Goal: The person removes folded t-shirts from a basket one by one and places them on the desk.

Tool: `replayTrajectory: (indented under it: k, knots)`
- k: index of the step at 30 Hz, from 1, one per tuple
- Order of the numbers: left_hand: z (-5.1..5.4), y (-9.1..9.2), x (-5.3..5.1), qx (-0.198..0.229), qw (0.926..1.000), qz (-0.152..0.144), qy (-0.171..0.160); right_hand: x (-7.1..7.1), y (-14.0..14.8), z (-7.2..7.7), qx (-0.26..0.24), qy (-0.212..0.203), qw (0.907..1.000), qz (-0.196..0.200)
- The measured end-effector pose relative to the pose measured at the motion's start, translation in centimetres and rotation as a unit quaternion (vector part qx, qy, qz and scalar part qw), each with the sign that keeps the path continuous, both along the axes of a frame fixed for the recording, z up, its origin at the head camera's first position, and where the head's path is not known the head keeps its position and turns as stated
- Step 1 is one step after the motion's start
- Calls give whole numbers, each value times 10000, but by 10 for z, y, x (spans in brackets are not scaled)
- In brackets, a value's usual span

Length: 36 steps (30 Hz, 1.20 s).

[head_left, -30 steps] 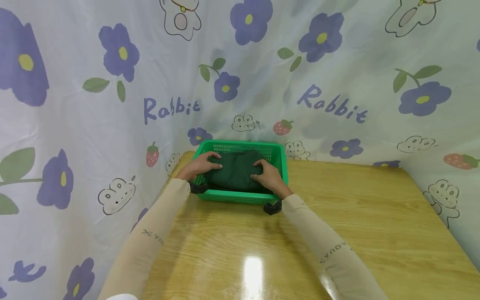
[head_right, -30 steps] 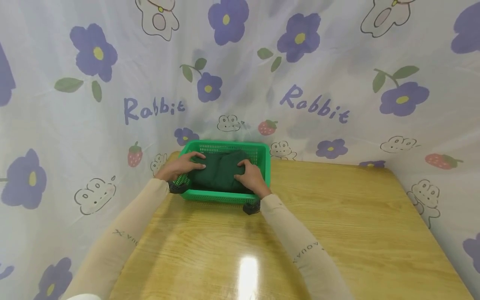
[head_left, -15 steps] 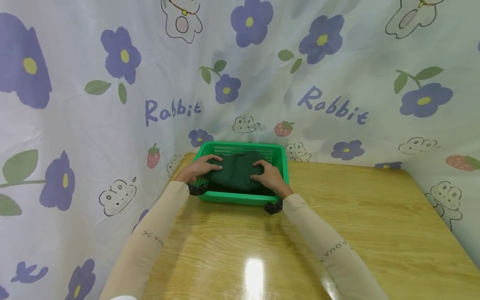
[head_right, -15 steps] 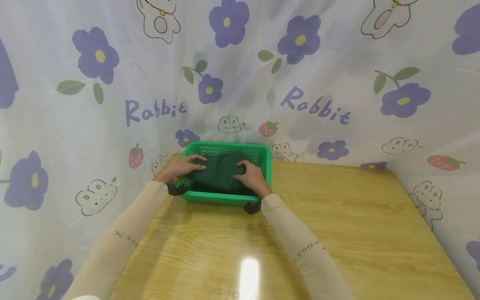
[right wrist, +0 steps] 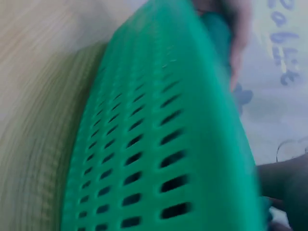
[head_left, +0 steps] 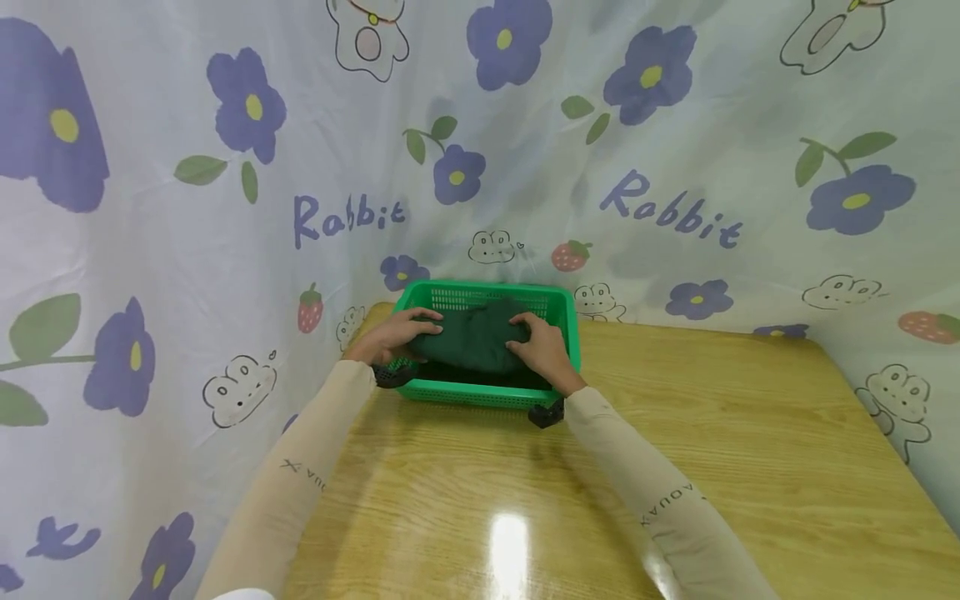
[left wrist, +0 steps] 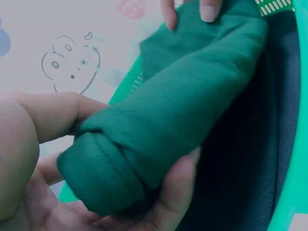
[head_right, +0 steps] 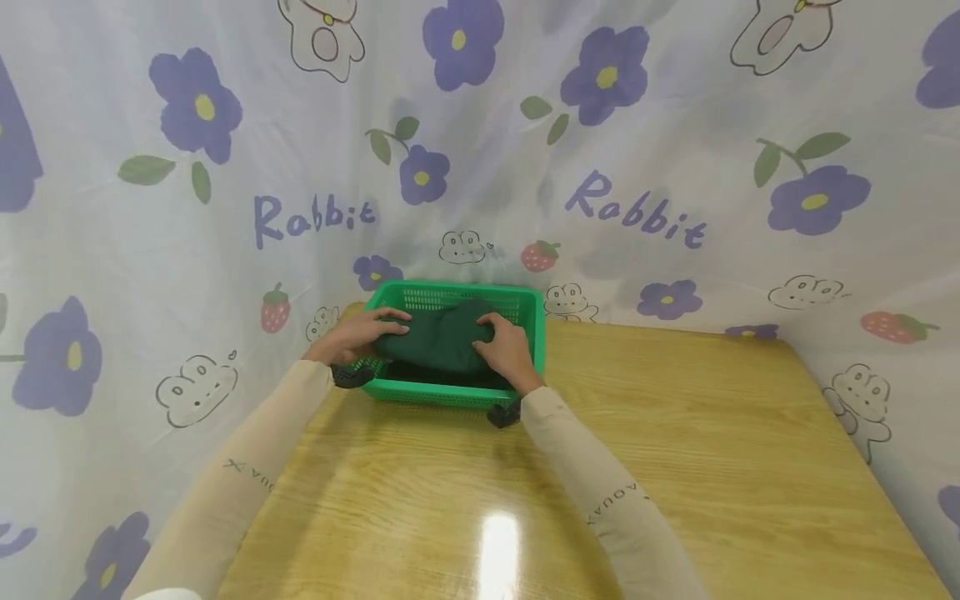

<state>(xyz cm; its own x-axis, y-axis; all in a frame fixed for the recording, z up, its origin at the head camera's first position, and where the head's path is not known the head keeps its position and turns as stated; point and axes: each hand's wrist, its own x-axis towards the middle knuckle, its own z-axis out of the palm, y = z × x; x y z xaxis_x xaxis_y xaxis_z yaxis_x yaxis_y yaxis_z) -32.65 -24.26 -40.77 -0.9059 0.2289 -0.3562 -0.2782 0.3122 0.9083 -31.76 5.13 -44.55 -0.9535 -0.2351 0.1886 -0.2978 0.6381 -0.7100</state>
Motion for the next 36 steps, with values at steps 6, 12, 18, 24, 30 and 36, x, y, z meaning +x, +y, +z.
replayTrajectory:
  k: [6, 12, 18, 24, 30, 36]
  knots:
    - [-1, 0, 0, 207, 9998, 74, -28, 2, 7, 5, -681, -1561, 9851, 229]
    - [-4, 0, -2, 359, 9991, 230, 53, 4, 3, 17, -482, -1335, 9898, 107]
    - [-5, -1, -5, 562, 9982, 217, 52, 5, -1, 25, -129, -1030, 9945, -142]
    - [-4, -4, -6, 1330, 9889, 596, -287, 6, -1, 27, -236, -1254, 9916, -195]
    - [-2, -3, -7, 1721, 9811, 740, -490, 2, 1, 21, -1072, -1460, 9830, -305]
    - [1, -1, -2, 1186, 9910, 522, -337, -8, 3, 13, -1432, -1650, 9758, -97]
